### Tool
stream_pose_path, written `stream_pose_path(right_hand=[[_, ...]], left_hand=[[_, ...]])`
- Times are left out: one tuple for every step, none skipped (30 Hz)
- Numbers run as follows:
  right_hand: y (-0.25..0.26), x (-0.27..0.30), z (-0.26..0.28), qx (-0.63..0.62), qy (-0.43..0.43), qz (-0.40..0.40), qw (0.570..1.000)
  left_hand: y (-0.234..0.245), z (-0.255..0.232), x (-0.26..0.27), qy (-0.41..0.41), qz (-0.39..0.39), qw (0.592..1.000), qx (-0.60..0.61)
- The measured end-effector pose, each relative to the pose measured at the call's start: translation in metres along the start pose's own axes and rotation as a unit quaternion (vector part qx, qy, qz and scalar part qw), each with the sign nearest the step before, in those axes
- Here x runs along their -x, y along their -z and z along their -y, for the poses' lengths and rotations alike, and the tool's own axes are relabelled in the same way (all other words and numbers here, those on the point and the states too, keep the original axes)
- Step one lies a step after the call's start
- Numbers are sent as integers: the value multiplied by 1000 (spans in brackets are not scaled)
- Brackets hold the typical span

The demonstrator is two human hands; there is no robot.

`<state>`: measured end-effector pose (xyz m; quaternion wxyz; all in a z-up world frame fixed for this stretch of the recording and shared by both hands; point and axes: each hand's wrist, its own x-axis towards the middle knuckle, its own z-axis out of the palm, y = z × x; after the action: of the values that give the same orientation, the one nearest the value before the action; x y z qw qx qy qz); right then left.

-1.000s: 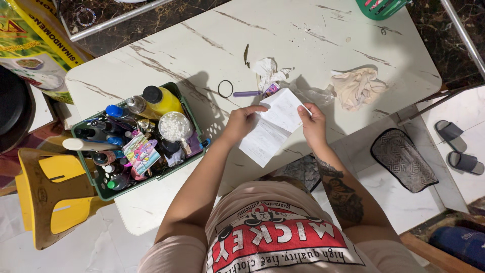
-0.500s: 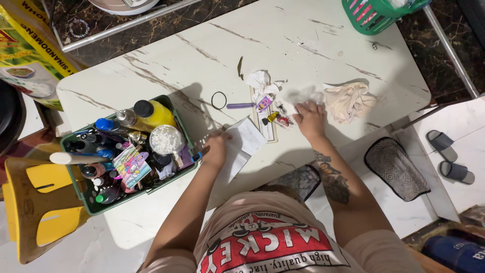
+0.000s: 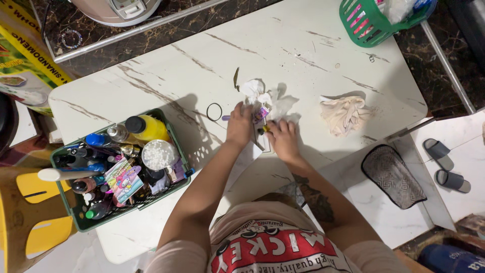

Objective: The person empties a green plastic basket of assorted items onto a white table, then wipes the table surface with a cloth. They pick up and handle various objects including pens, scissors, a small box, and a plastic bag, placing some back into the basket and others on the table.

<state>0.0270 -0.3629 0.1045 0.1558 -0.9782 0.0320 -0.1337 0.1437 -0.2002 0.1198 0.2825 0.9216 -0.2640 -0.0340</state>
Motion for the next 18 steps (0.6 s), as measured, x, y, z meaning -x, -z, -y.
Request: stream_pose_path(right_hand=[[-3, 1, -1, -30, -8, -24, 999], [-7, 1, -6, -61, -14, -49, 997], [-11, -1, -14, -91, -20, -73, 993], [-16, -1, -21, -127, -21, -79, 988], [-21, -2, -30, -163, -21, -85, 983], [-25, -3, -38, -198, -21, -91, 976], [-29, -3, -45, -253, -75, -67, 962], [-31, -4, -51, -307, -128, -42, 942], [-33, -6, -56, -358, -180, -15, 916], [-32, -8, -60, -389, -219, -19, 894], [-31, -11, -62, -419, -258, -22, 870], [-29, -13, -63, -448, -296, -24, 843], [-25, -17, -64, -484, -286, -52, 825], [-21, -22, -65, -519, -276, -79, 805], [-17, -28, -65, -553, -264, -107, 783], [-13, -36, -64, -600, -273, -116, 743], [-10, -43, -63, -644, -281, -125, 700], [-9, -49, -60, -686, -290, -133, 654]], left_hand=[[-6, -1, -14, -7, 3, 1000, -7], [-11, 0, -29, -1, 20, 1000, -10], [-16, 0, -42, 4, 37, 999, -12], [-19, 2, -54, 9, 56, 998, -16], [-23, 5, -63, 2, 56, 998, -30], [-28, 7, -71, -3, 56, 998, -43], [-32, 9, -77, -9, 55, 997, -56], [-36, 11, -83, -18, 62, 995, -77], [-39, 13, -87, -27, 68, 992, -99], [-41, 15, -90, -35, 74, 989, -121], [-42, 16, -92, -30, 55, 993, -103], [-42, 15, -91, -26, 36, 995, -85], [-41, 12, -90, -21, 18, 997, -67], [-40, 7, -87, -30, -30, 999, -14], [-40, -2, -81, -40, -79, 995, 39], [-40, -11, -76, -50, -128, 986, 90], [-40, -24, -72, -76, -144, 975, 154], [-43, -37, -65, -101, -158, 958, 217]])
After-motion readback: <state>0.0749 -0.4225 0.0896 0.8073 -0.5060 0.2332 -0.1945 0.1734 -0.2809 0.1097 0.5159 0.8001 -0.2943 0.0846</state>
